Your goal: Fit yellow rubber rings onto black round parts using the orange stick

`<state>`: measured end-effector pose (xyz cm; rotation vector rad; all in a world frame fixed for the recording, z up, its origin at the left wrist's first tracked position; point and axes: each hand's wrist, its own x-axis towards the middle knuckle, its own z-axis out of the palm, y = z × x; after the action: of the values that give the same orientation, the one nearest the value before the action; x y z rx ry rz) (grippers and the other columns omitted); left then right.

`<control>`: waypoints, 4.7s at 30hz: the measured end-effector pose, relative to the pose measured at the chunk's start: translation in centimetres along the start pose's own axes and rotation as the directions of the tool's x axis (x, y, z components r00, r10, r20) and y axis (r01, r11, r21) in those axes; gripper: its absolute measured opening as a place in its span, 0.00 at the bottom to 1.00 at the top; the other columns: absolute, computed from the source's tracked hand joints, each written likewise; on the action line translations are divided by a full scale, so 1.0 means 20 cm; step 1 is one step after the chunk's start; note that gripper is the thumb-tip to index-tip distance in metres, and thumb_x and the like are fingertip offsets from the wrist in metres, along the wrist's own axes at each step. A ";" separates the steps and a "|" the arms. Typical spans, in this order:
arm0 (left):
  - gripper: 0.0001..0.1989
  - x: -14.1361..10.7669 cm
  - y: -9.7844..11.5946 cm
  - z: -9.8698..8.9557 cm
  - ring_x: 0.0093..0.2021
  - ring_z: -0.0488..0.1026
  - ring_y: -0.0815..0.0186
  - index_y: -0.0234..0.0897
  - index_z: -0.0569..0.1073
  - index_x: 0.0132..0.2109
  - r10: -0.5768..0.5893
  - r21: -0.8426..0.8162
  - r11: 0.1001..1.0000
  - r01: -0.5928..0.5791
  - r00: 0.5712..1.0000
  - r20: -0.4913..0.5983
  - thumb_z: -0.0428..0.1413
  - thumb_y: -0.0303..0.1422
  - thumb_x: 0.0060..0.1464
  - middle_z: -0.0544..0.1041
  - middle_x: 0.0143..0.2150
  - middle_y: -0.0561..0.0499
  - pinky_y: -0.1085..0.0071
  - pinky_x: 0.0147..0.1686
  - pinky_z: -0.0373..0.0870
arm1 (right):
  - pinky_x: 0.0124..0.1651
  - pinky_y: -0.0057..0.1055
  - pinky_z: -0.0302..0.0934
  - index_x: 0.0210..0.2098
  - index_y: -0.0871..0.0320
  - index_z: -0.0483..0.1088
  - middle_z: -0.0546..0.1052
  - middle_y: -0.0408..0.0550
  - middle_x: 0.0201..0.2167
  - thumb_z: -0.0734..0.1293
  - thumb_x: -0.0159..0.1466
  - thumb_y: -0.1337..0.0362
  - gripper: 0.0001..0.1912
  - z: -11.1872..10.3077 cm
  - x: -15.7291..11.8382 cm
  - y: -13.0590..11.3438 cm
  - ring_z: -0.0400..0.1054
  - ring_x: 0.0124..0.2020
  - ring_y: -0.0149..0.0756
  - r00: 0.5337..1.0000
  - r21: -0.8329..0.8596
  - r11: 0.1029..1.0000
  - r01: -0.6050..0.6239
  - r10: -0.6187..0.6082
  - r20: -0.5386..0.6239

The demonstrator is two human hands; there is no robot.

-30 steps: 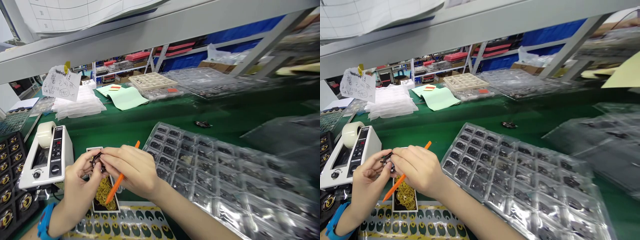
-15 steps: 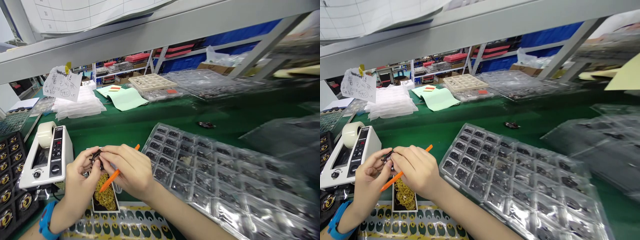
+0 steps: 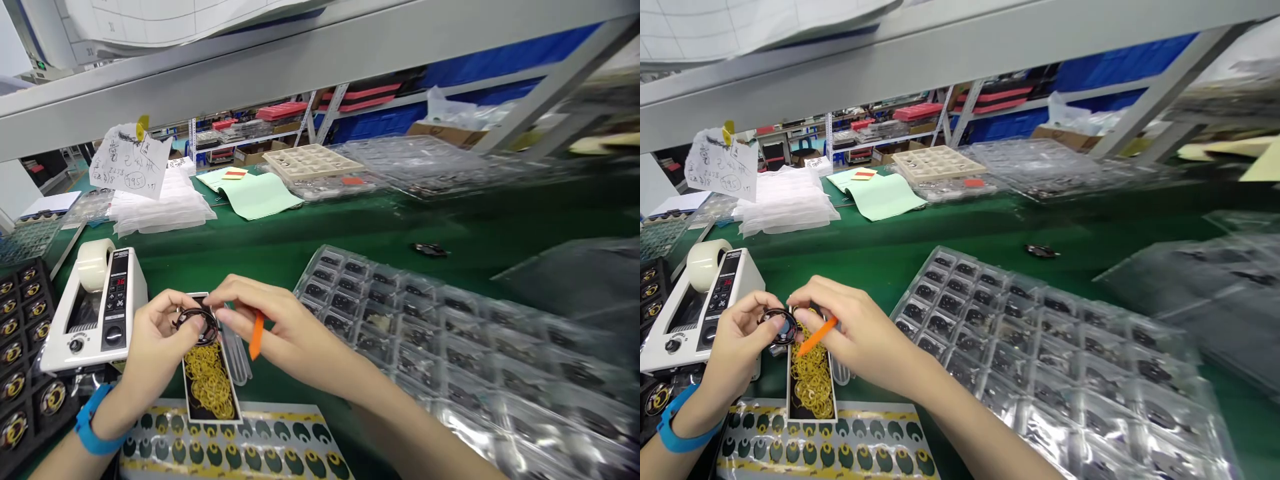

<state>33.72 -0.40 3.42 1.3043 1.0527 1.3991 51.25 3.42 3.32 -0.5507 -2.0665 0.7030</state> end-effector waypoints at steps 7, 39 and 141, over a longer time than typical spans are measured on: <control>0.03 -0.01 0.03 0.01 0.27 0.67 0.72 0.37 0.74 0.31 0.074 0.105 0.991 -0.077 0.997 0.039 0.57 0.25 0.47 0.70 0.28 0.56 0.79 0.28 0.70 | 0.32 0.26 0.55 0.37 0.59 0.64 0.69 0.46 0.30 0.57 0.72 0.70 0.08 0.00 -0.01 0.00 0.62 0.30 0.31 0.985 -0.112 0.980 0.167 -0.160 0.069; 0.02 0.02 0.02 -0.04 0.25 0.61 0.72 0.34 0.77 0.31 0.015 0.021 1.000 -0.017 0.994 0.108 0.63 0.28 0.49 0.68 0.26 0.54 0.77 0.22 0.58 | 0.30 0.28 0.48 0.29 0.57 0.57 0.60 0.41 0.25 0.53 0.73 0.46 0.24 0.04 0.00 0.03 0.52 0.26 0.30 0.968 0.188 0.966 -0.176 0.135 0.211; 0.07 -0.10 0.12 -0.01 0.54 0.66 0.64 0.45 0.74 0.44 0.550 0.534 0.621 -0.573 0.805 0.224 0.56 0.27 0.62 0.68 0.52 0.51 0.68 0.53 0.63 | 0.36 0.27 0.52 0.32 0.58 0.64 0.60 0.42 0.29 0.68 0.64 0.44 0.23 -0.01 -0.02 -0.03 0.54 0.30 0.30 0.922 0.692 0.613 -0.381 0.194 0.335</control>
<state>33.31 -2.91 5.34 2.2713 1.1434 1.5371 51.51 2.81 3.68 -0.3184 -1.6608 1.7872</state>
